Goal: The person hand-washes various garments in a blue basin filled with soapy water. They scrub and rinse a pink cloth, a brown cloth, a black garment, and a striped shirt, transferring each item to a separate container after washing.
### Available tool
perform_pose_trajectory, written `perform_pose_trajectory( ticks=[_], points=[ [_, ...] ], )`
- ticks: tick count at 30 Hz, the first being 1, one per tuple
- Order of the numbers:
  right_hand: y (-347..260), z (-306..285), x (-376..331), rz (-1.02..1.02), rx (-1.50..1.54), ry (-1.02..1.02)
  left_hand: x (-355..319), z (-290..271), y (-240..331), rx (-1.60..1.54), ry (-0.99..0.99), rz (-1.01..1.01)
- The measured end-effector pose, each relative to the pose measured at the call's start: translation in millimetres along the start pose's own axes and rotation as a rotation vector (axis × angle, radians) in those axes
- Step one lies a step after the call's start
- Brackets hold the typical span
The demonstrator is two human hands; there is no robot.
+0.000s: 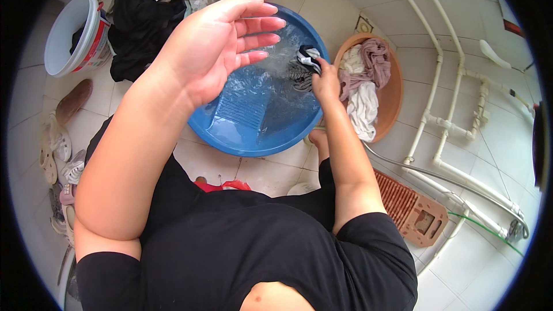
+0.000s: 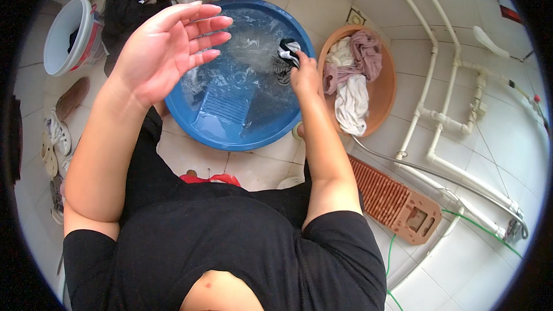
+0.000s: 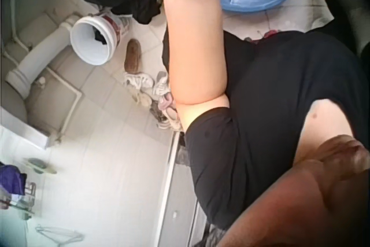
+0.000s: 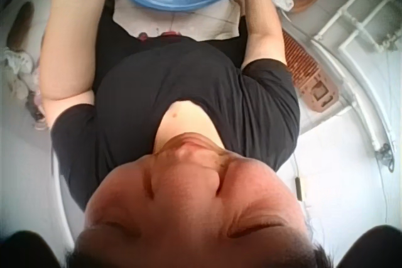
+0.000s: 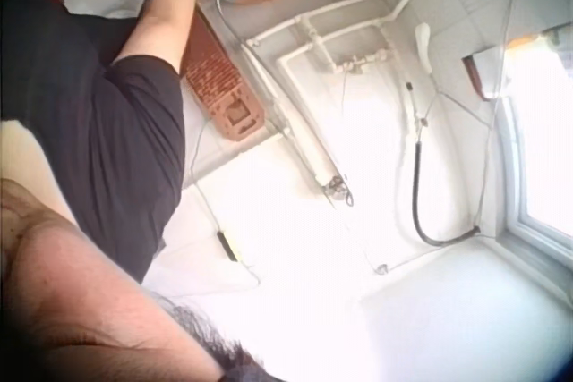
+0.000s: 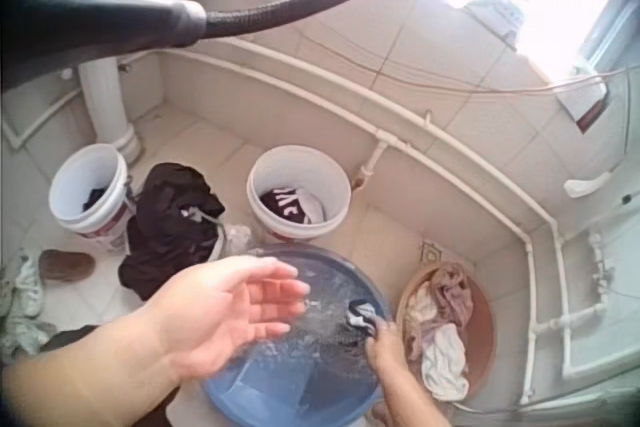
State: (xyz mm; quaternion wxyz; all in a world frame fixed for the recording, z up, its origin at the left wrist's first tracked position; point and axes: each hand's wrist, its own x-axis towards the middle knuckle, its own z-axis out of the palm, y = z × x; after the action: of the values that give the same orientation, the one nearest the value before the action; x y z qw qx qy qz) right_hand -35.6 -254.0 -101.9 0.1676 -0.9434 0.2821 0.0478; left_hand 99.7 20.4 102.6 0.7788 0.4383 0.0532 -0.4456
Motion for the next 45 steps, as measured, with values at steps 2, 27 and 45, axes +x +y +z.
perform_pose_trajectory(
  ticks=[2, 27, 45],
  points=[
    [13.4, 51.1, -0.1, 0.101, 0.087, -0.069, 0.2, -0.2, -1.0, 0.005, -0.018, -0.011],
    [26.9, 158.4, -70.7, -0.097, -0.368, -0.714, 13.5, 0.9, -9.8, 0.009, -0.034, -0.066],
    [-66.8, -296.4, -101.0, -0.079, 1.521, 0.189, -12.1, 6.0, 5.4, 0.043, -0.002, 0.047]
  ],
)
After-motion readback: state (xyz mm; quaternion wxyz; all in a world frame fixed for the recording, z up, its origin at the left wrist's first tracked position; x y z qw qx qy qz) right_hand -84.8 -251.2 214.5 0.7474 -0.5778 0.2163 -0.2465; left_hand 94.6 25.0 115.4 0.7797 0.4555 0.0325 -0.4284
